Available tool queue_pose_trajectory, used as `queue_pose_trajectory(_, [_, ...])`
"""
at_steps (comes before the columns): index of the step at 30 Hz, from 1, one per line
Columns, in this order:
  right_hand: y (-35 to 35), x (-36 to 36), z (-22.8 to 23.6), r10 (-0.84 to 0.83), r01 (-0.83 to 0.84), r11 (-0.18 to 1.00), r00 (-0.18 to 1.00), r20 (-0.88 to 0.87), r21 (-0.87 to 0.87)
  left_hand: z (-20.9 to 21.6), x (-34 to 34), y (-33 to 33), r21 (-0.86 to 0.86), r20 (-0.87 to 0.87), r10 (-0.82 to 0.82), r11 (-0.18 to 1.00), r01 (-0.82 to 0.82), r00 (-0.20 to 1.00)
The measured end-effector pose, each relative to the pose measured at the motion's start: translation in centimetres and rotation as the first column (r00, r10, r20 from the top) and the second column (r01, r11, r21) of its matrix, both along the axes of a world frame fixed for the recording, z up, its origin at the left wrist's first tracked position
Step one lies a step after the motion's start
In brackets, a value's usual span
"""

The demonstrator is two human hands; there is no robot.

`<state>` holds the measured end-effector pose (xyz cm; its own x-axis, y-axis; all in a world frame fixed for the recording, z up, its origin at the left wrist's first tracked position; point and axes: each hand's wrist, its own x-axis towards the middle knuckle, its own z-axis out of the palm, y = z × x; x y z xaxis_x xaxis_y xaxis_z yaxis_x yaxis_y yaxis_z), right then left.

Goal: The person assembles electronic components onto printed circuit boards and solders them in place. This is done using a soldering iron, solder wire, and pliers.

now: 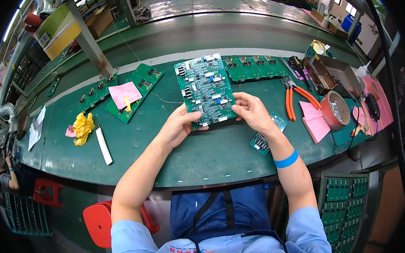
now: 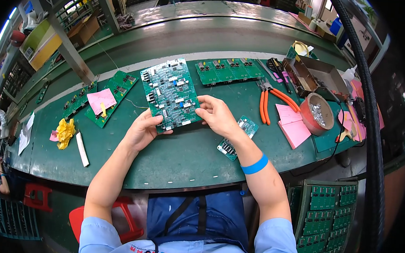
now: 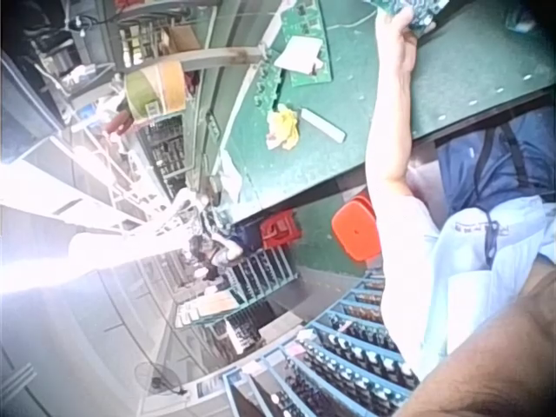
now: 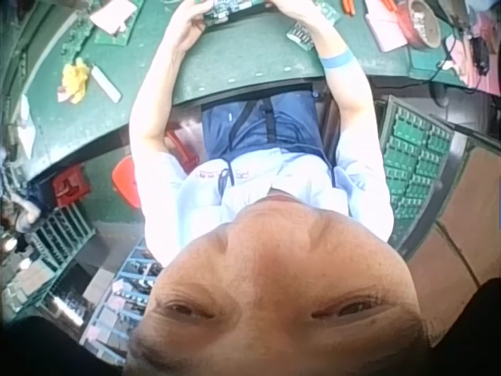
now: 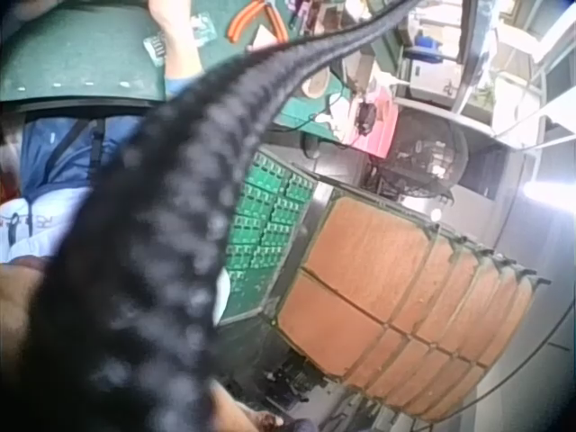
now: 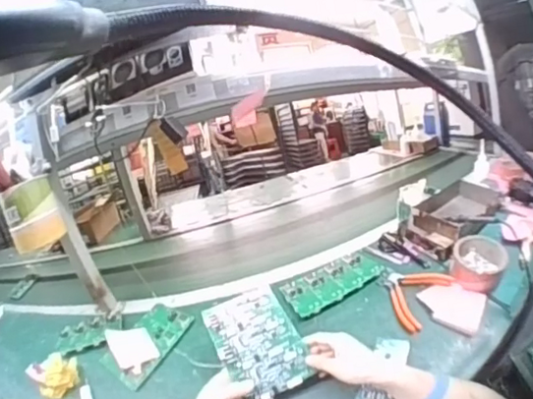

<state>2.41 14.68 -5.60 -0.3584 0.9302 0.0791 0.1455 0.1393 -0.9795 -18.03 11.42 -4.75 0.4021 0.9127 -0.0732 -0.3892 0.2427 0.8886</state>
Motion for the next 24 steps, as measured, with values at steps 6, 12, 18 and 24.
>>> queue_pose_trajectory(6, [-0.2, -0.1, 0.1, -0.021, 0.021, 1.000, 0.999, 0.025, -0.007, 0.0, 0.0, 0.0, 0.006, -0.016, -0.006, 1.000, 0.006, 1.000])
queue_pose_trajectory(12, [0.0, 0.0, 0.4, -0.185, 0.205, 0.955, 0.977, -0.110, 0.213, -0.6, -0.3, 0.2, 0.316, -0.273, 0.222, 0.940, -0.131, 0.936])
queue_pose_trajectory(18, [0.0, 1.1, 1.6, 0.091, -0.430, 0.872, 0.614, -0.784, -0.235, 0.3, -0.7, 1.1, 0.925, -0.340, 0.862, 0.235, 0.299, 0.376])
queue_pose_trajectory(24, [0.2, 1.3, 1.0, 0.091, -0.341, 0.911, 0.712, -0.696, -0.230, 0.6, -0.5, 0.8, 0.884, -0.285, 0.934, 0.169, 0.436, 0.215])
